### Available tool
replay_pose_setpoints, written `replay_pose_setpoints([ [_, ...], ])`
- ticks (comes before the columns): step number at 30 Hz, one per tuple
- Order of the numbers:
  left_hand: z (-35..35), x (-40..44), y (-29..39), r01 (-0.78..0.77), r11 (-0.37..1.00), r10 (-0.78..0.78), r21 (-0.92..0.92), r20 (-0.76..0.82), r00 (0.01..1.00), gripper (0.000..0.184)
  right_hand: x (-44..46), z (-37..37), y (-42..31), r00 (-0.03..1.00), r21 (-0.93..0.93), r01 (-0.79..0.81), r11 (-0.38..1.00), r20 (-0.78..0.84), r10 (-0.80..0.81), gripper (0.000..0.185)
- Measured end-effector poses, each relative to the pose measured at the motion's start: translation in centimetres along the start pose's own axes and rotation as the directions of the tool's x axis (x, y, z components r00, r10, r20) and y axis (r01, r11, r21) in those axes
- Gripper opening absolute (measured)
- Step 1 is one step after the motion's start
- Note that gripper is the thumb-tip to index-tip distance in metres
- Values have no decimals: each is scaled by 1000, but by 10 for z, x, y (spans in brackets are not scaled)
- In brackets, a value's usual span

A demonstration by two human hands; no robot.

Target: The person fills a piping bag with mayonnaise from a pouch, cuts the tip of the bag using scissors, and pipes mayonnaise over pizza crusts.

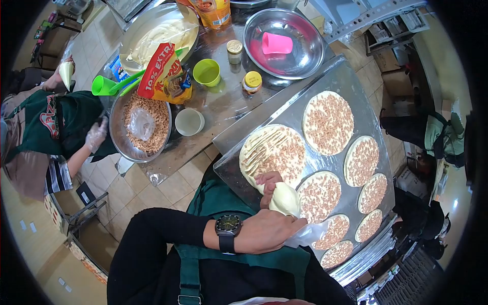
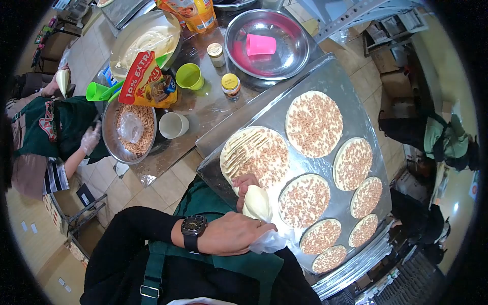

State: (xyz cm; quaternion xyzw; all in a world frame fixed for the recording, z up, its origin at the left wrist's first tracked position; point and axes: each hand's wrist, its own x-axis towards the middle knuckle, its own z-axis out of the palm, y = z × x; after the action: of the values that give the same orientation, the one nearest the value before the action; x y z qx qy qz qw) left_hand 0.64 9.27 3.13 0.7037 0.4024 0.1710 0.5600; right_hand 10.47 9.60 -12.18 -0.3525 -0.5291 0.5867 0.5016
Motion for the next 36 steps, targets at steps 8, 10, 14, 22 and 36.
replay_pose_setpoints([
  [8,-2,50,-9,-80,996,87,33,-316,945,36,93,-40,-32,985,-464,136,875,-29,-169,18],
  [10,0,61,-11,-101,994,110,44,-353,929,35,105,-43,-26,954,-396,248,884,-58,-294,16],
  [14,8,53,-9,-111,993,116,33,-336,935,40,80,-38,-19,984,-281,137,950,-74,-164,10],
  [22,14,1,-4,-104,994,101,-25,-92,991,48,-9,-19,7,1000,-110,11,994,-5,-11,19],
  [36,20,51,-8,-141,990,138,12,-324,936,43,57,-44,-24,992,-293,-16,956,-122,-21,13],
])
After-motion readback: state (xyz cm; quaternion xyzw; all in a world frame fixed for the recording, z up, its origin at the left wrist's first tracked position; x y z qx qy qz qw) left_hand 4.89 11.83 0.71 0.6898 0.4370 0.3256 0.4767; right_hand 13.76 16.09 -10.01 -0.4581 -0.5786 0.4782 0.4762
